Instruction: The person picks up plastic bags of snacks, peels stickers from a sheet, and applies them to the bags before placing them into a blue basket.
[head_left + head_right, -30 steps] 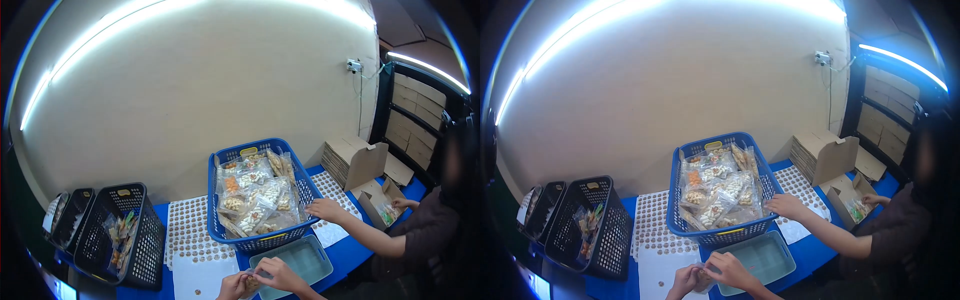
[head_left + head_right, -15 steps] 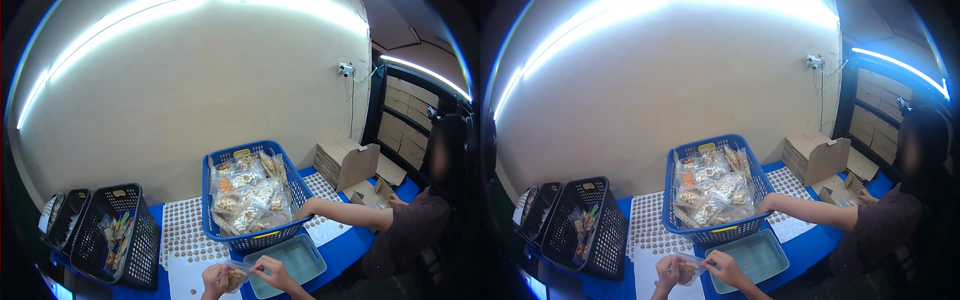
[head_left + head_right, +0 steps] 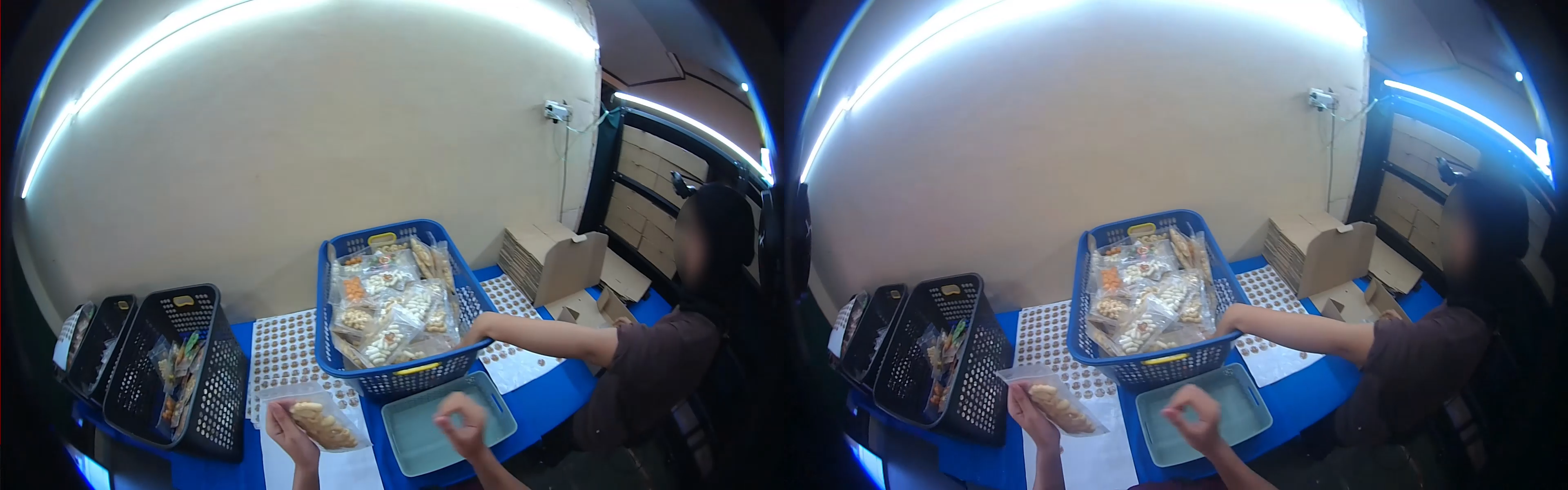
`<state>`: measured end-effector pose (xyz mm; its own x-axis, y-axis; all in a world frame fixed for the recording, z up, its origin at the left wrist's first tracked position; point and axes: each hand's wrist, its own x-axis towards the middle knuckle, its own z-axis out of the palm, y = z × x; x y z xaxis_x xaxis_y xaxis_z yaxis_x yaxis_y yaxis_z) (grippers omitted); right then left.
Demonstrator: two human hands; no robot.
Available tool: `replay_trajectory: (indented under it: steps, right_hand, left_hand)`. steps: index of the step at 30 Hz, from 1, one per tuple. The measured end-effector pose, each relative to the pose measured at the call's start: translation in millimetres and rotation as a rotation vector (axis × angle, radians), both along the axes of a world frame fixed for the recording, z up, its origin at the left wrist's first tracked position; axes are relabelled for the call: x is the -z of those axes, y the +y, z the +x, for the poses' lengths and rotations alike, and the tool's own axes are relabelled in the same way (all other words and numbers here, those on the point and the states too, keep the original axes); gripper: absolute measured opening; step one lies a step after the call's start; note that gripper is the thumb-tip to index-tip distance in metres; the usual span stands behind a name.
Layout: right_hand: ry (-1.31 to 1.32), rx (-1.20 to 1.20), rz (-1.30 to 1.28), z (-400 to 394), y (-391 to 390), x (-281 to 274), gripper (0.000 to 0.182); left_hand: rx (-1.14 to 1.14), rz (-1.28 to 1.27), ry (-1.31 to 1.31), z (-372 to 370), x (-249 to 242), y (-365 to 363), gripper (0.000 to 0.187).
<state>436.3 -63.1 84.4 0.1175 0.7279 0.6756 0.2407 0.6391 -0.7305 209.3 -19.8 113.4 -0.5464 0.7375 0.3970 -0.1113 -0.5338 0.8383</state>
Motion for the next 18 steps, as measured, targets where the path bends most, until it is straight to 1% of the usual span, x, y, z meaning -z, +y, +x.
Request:
replay_trajectory:
  steps: [1,2,4,5,6,7,9,10,12,14,15,16,18]
  right_hand:
    - [0.142,-0.23,-0.193,-9.4,8.5,14.2,0.016]
    - [0.288,-0.463,-0.379,-22.3,16.5,33.9,0.022]
    - [0.584,-0.745,-0.601,-56.2,16.9,83.0,0.034]
    - [0.529,-0.639,-0.629,-74.3,6.4,102.9,0.03]
    - [0.472,-0.537,-0.654,-85.2,-0.1,109.0,0.027]
    - [0.486,-0.562,-0.667,-85.3,2.2,114.0,0.028]
    - [0.519,-0.609,-0.719,-81.2,-0.9,112.6,0.03]
    - [0.53,-0.532,-0.693,-75.4,-2.8,111.7,0.029]
    - [0.543,-0.38,-0.631,-56.4,2.7,90.0,0.027]
    - [0.267,-0.054,-0.432,-39.9,4.5,61.5,0.027]
    - [0.129,0.106,-0.324,-36.7,3.2,52.4,0.027]
    - [0.062,0.138,-0.278,-40.8,1.5,52.2,0.028]
    - [-0.074,0.203,-0.194,-55.3,-6.4,54.5,0.031]
  left_hand:
    - [0.032,-0.012,0.063,5.9,8.6,-1.0,0.037]
    - [0.057,-0.034,0.097,8.1,28.4,1.8,0.039]
    - [0.018,-0.085,0.284,18.5,43.1,0.0,0.041]
    - [0.038,-0.081,0.237,24.0,49.7,-1.6,0.041]
    - [0.053,-0.074,0.187,26.1,59.2,-2.7,0.041]
    - [0.184,-0.079,0.131,17.3,79.8,-1.7,0.039]
    - [0.224,-0.115,0.2,15.6,77.0,-1.1,0.034]
    - [0.244,-0.146,0.234,14.3,77.8,-5.0,0.033]
    - [0.367,-0.185,0.2,14.0,81.2,-11.0,0.026]
    - [0.489,-0.211,0.163,16.2,85.6,-13.7,0.032]
    - [0.654,-0.301,0.165,18.0,92.2,-16.5,0.035]
    - [0.768,-0.269,0.197,27.6,99.3,-21.2,0.037]
    - [0.802,-0.263,0.342,52.0,110.4,-34.7,0.04]
